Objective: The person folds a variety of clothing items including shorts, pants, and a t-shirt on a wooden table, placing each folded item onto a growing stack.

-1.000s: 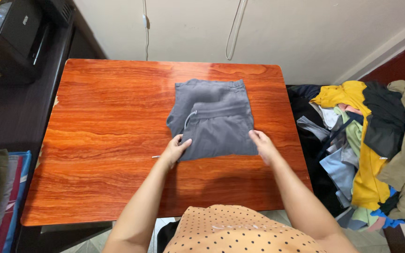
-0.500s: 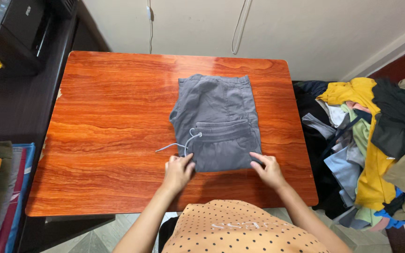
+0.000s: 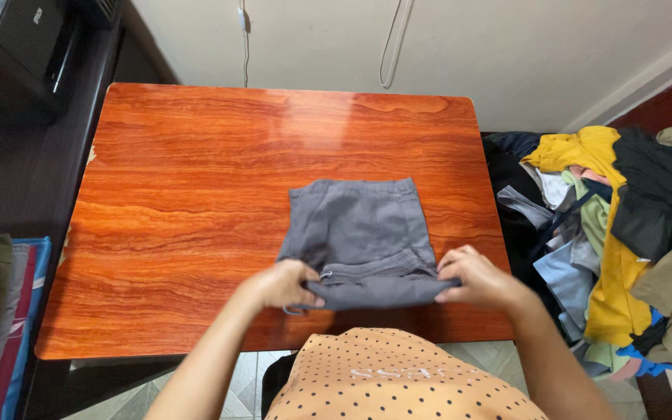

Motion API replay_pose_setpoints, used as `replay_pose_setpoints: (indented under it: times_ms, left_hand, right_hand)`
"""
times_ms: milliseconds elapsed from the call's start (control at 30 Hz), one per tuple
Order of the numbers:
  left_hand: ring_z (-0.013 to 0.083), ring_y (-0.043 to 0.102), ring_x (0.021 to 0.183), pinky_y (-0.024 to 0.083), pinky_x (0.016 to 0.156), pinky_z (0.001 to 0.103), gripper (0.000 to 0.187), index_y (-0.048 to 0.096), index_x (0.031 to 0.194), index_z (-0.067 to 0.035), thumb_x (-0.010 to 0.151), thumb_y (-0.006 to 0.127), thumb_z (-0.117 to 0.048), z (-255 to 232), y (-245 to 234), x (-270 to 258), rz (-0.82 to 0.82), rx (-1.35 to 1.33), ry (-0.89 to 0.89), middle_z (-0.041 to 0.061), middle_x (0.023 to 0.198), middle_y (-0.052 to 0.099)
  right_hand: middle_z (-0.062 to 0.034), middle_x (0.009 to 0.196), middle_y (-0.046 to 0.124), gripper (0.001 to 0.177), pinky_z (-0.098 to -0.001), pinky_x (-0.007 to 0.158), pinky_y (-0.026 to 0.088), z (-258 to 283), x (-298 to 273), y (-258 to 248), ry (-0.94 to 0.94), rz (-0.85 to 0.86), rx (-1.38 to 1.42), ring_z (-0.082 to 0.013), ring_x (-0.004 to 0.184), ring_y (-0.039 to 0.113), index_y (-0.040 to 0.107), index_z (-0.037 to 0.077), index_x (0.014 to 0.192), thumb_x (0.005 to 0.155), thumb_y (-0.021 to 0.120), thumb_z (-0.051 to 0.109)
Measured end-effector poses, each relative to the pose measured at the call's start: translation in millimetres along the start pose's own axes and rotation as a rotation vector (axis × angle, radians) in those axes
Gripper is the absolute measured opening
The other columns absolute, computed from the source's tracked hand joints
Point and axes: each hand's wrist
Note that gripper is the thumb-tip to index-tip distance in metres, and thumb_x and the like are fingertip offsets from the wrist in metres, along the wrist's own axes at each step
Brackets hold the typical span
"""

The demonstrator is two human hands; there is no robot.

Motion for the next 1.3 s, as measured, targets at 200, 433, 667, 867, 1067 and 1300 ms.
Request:
replay_pose_setpoints:
  times_ms: [200,433,667,867,1067,1300]
  left_hand:
    - [0.0204,0.074,0.089,0.057,0.081,0.042,0.038,0.076,0.103,-0.011,0.08,0.076,-0.041,43,-41,70,-0.214,-1.206,-0.09,0.009,0.098,0.079]
    - [0.015,0.068,0.086,0.056,0.079,0.032,0.03,0.072,0.113,0.0,0.097,0.068,-0.025,98,17,152,-0.801,-0.806,0.0,0.007,0.101,0.078]
    - [0.0272,0.07,0.097,0.055,0.086,0.039,0.035,0.067,0.123,-0.003,0.104,0.06,-0.031,108,55,140,-0.996,-0.521,-0.246,0.015,0.105,0.077]
    - [0.0479,0.001,0.152,0.013,0.111,0.076,0.082,0.03,0.161,-0.017,0.092,0.063,-0.048,-14,41,121,-1.112,0.366,-0.291,0.025,0.166,0.001]
    - [0.0374,-0.003,0.157,0.006,0.12,0.068,0.07,0.025,0.16,-0.035,0.098,0.043,-0.061,-36,57,144,-0.621,0.413,-0.337,0.014,0.171,-0.001]
    - [0.0476,0.015,0.149,0.019,0.114,0.067,0.094,0.015,0.163,-0.019,0.093,0.044,-0.073,-16,57,126,-0.851,0.285,-0.755,0.028,0.165,0.009]
  right_hand:
    - [-0.01,0.112,0.075,0.043,-0.0373,0.087,0.057,-67,75,-6,0.237,-0.246,1.238,-0.0181,0.1,0.07,0.071,0.002,0.117,0.093,0.067,0.037]
    - [-0.0122,0.105,0.076,0.037,-0.0405,0.085,0.057,-97,158,61,0.493,-0.682,1.04,-0.0252,0.095,0.071,0.071,0.003,0.117,0.102,0.06,0.034]
    - [-0.0232,0.11,0.07,0.036,-0.0508,0.089,0.052,-87,174,76,0.649,-0.666,0.165,-0.0433,0.105,0.065,0.067,0.009,0.125,0.105,0.061,0.039]
    - [-0.0169,0.161,0.034,0.072,-0.0584,0.116,0.034,-40,179,52,0.515,-0.682,-0.161,-0.0379,0.148,0.036,0.032,0.013,0.16,0.101,0.054,0.048]
    - [-0.0137,0.169,0.025,0.068,-0.0577,0.121,0.02,-17,158,84,0.229,-0.374,-0.25,-0.0353,0.156,0.021,0.029,0.018,0.159,0.103,0.045,0.051]
    - [-0.0289,0.152,0.036,0.097,-0.0593,0.113,0.028,-54,125,75,0.646,-0.412,-0.04,-0.0435,0.141,0.033,0.035,-0.005,0.151,0.092,0.049,0.071]
Point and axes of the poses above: each hand's wrist, its own x-axis towards the middle knuckle, its own y-axis out of the palm, z = x × y
